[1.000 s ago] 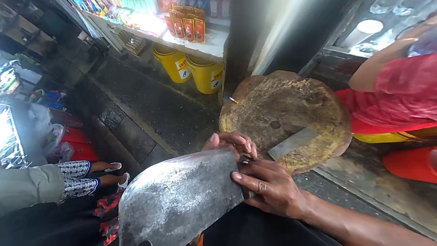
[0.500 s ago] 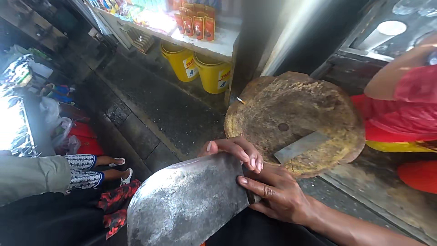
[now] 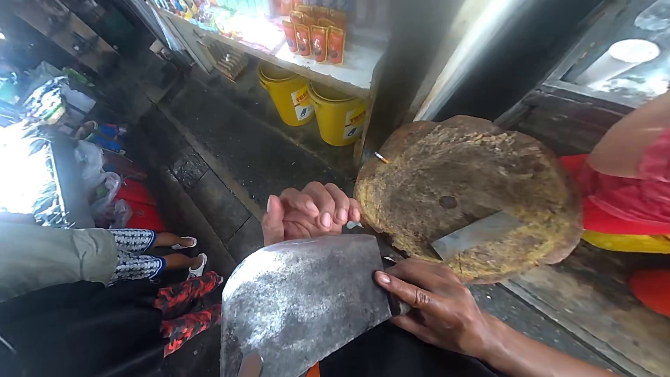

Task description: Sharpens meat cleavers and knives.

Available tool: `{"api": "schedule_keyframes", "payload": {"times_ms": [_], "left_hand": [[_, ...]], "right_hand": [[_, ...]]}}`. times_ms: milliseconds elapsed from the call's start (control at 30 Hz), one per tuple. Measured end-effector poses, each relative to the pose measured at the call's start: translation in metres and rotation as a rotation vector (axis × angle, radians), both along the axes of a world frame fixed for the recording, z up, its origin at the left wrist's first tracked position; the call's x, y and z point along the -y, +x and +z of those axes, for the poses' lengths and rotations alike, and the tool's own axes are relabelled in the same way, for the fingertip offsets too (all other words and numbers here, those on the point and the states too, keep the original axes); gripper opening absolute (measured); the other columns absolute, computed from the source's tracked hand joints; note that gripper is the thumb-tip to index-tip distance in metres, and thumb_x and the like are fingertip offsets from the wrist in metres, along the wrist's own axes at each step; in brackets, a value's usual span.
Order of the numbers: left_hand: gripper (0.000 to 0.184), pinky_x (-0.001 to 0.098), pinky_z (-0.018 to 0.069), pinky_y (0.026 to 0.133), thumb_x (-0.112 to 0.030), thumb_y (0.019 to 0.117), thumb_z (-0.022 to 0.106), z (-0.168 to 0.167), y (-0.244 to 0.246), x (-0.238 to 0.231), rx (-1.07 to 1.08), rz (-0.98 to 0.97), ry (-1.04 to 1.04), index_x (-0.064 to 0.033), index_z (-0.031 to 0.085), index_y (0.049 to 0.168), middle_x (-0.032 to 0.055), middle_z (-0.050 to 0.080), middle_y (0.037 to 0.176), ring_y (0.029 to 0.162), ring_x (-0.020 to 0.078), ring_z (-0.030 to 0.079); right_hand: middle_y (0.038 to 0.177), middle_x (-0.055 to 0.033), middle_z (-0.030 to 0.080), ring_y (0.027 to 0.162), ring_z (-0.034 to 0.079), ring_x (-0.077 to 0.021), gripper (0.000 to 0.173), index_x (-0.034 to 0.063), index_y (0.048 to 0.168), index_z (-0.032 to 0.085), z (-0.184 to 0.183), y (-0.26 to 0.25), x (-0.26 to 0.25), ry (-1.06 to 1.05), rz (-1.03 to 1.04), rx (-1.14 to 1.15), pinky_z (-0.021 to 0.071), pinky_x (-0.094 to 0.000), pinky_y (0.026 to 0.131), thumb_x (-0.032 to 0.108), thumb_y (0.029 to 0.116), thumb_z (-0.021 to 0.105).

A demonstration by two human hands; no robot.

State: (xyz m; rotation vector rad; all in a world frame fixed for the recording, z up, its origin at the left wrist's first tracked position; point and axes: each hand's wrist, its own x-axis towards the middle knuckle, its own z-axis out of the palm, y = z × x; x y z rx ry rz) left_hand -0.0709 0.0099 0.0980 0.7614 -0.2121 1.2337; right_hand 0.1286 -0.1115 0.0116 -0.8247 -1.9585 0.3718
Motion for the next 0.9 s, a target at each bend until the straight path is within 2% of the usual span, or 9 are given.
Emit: {"api": "schedule_keyframes", "payload": {"times_ms": [133,233,333,400,667,733,800,833,900], "left_hand": [[0.049,0.0429,0.0584,0.079,-0.046,0.1016,0.052,0.010,0.014,0.002,0.100,-0.019,0.199,-0.0020,0.072,0.096,0.0099,0.070,0.079,0.077,0.0236,0.070],[0.030,0.0413,0.0594,0.055,-0.022,0.0918,0.062,0.047,0.043,0.024,0.281,0.094,-0.109,0.0025,0.067,0.075,0.0109,0.063,0.056,0.049,0.0244,0.065],[0.046,0.0430,0.0577,0.080,-0.043,0.1021,0.051,0.013,0.013,0.004,0.150,-0.047,0.232,-0.0021,0.071,0.095,0.0098,0.069,0.078,0.079,0.0245,0.070],[0.047,0.0442,0.0570,0.084,-0.045,0.1012,0.052,0.007,0.007,-0.001,0.140,-0.080,0.297,-0.0030,0.071,0.098,0.0103,0.070,0.082,0.084,0.0249,0.070],[0.038,0.0451,0.0579,0.084,-0.047,0.0948,0.062,-0.019,0.000,-0.015,0.111,-0.055,0.254,-0.0140,0.074,0.110,0.0060,0.073,0.099,0.095,0.0252,0.070],[0.032,0.0450,0.0589,0.088,-0.044,0.0944,0.065,-0.047,-0.012,-0.031,0.047,-0.029,0.245,-0.0210,0.076,0.115,0.0035,0.074,0.106,0.102,0.0241,0.071],[0.042,0.0514,0.0534,0.095,-0.042,0.0934,0.063,-0.089,-0.039,-0.037,-0.002,0.047,0.227,-0.0149,0.067,0.126,0.0112,0.068,0.120,0.113,0.0310,0.064],[0.048,0.0494,0.0505,0.101,-0.042,0.0959,0.060,-0.100,-0.055,-0.032,-0.055,0.075,0.206,-0.0116,0.061,0.134,0.0120,0.065,0.129,0.120,0.0287,0.061],[0.052,0.0337,0.0546,0.100,-0.052,0.0956,0.062,-0.068,-0.067,0.006,-0.200,0.260,-0.042,-0.0153,0.068,0.132,0.0020,0.072,0.125,0.115,0.0131,0.068]], "right_hand": [[0.093,-0.0065,0.069,0.083,0.066,-0.0170,0.048,0.0258,0.145,0.054,0.002,-0.002,-0.001,-0.007,-0.007,0.009,0.0542,-0.0301,0.075,0.038,0.0991,0.061],[0.087,-0.0136,0.072,0.077,0.070,-0.0235,0.041,0.0198,0.137,0.062,0.014,-0.004,-0.001,-0.013,-0.007,0.019,0.0557,-0.0354,0.073,0.036,0.0999,0.061],[0.094,-0.0057,0.069,0.084,0.067,-0.0160,0.048,0.0278,0.145,0.054,0.004,-0.004,-0.001,-0.014,0.001,0.013,0.0543,-0.0292,0.075,0.040,0.0989,0.061],[0.094,-0.0049,0.069,0.084,0.066,-0.0152,0.049,0.0280,0.145,0.054,0.001,-0.004,-0.001,-0.015,0.015,0.000,0.0540,-0.0288,0.075,0.041,0.0984,0.062],[0.094,-0.0063,0.069,0.084,0.066,-0.0151,0.051,0.0265,0.145,0.056,0.000,-0.002,-0.006,-0.041,0.039,0.012,0.0543,-0.0278,0.075,0.043,0.0970,0.065],[0.096,-0.0083,0.070,0.087,0.067,-0.0156,0.053,0.0241,0.145,0.056,0.008,0.001,-0.006,-0.079,0.012,0.038,0.0544,-0.0274,0.077,0.041,0.0955,0.068],[0.097,-0.0139,0.072,0.088,0.069,-0.0176,0.055,0.0167,0.143,0.058,0.014,0.004,-0.008,-0.111,-0.028,0.071,0.0560,-0.0288,0.080,0.038,0.0938,0.072],[0.098,-0.0174,0.073,0.088,0.071,-0.0190,0.056,0.0115,0.141,0.060,0.015,0.006,-0.010,-0.123,-0.055,0.084,0.0575,-0.0300,0.081,0.036,0.0927,0.075],[0.099,-0.0225,0.074,0.086,0.073,-0.0234,0.057,0.0025,0.139,0.062,0.014,0.008,-0.016,-0.140,-0.116,0.115,0.0591,-0.0343,0.081,0.032,0.0917,0.077]]}}
